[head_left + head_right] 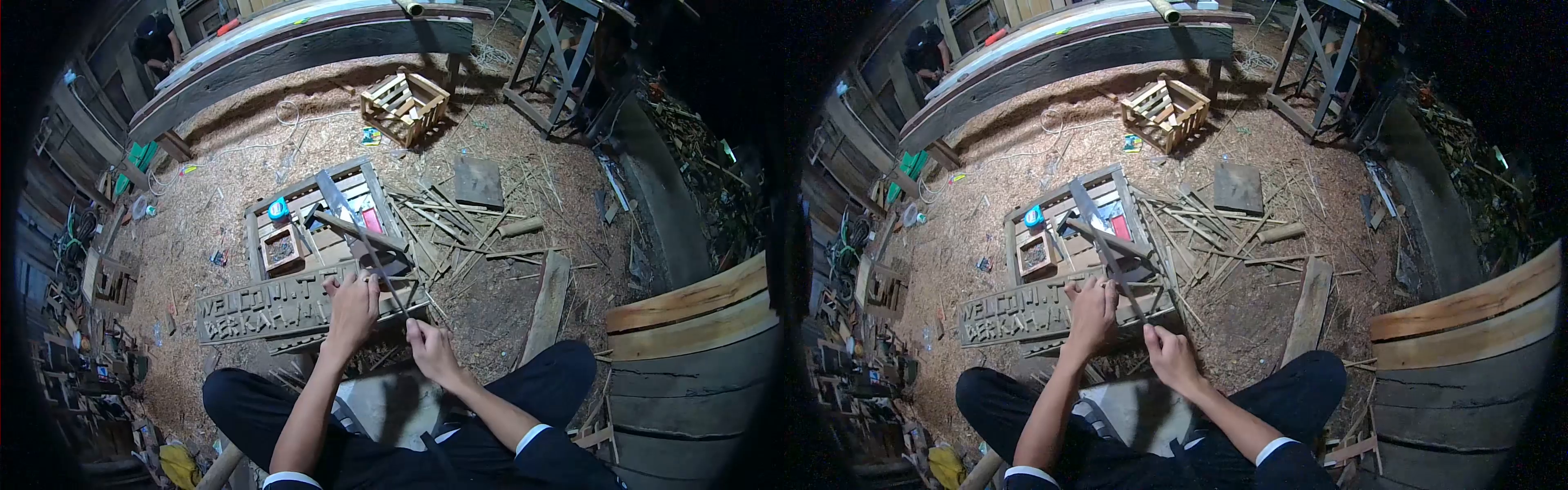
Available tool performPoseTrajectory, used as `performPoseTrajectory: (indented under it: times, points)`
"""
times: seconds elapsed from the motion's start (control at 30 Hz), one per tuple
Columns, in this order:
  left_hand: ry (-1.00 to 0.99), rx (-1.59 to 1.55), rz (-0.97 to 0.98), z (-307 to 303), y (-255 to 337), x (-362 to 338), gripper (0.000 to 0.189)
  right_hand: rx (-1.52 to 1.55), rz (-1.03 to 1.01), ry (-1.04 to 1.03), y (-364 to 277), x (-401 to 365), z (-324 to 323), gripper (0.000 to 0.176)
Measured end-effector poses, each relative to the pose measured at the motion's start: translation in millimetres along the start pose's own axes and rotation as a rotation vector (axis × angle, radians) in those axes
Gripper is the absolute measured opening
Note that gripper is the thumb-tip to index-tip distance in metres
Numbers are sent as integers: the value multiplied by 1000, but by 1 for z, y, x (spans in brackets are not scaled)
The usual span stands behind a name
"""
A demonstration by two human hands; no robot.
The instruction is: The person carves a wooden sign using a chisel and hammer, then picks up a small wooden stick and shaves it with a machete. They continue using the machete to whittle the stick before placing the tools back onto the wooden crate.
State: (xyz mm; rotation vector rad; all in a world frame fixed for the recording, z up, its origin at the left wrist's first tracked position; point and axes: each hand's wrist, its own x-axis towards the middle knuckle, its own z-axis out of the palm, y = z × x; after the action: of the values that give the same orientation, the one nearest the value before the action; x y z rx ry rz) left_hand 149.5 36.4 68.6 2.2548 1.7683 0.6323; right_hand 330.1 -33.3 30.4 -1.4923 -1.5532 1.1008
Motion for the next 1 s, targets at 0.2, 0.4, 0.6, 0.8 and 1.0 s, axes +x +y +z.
performPoseTrajectory:
  times: [0.2, 0.4, 0.6, 0.8, 1.0]
  points:
    - [22, 8, -33, -1, -1, -4, 34, -91, 60, 11, 12, -4, -5, 58]
    - [50, -27, -59, 3, -13, -3, 33, -188, 157, 7, 12, 4, -11, 55]
    - [13, -90, -98, -1, -15, -5, 34, -247, 88, 40, 23, 12, -10, 54]
    - [32, -176, -125, 2, -19, -7, 36, -219, 92, 22, 23, 12, -9, 56]
    - [21, -133, -103, 0, -23, -5, 37, -305, 74, -37, 21, -2, -10, 58]
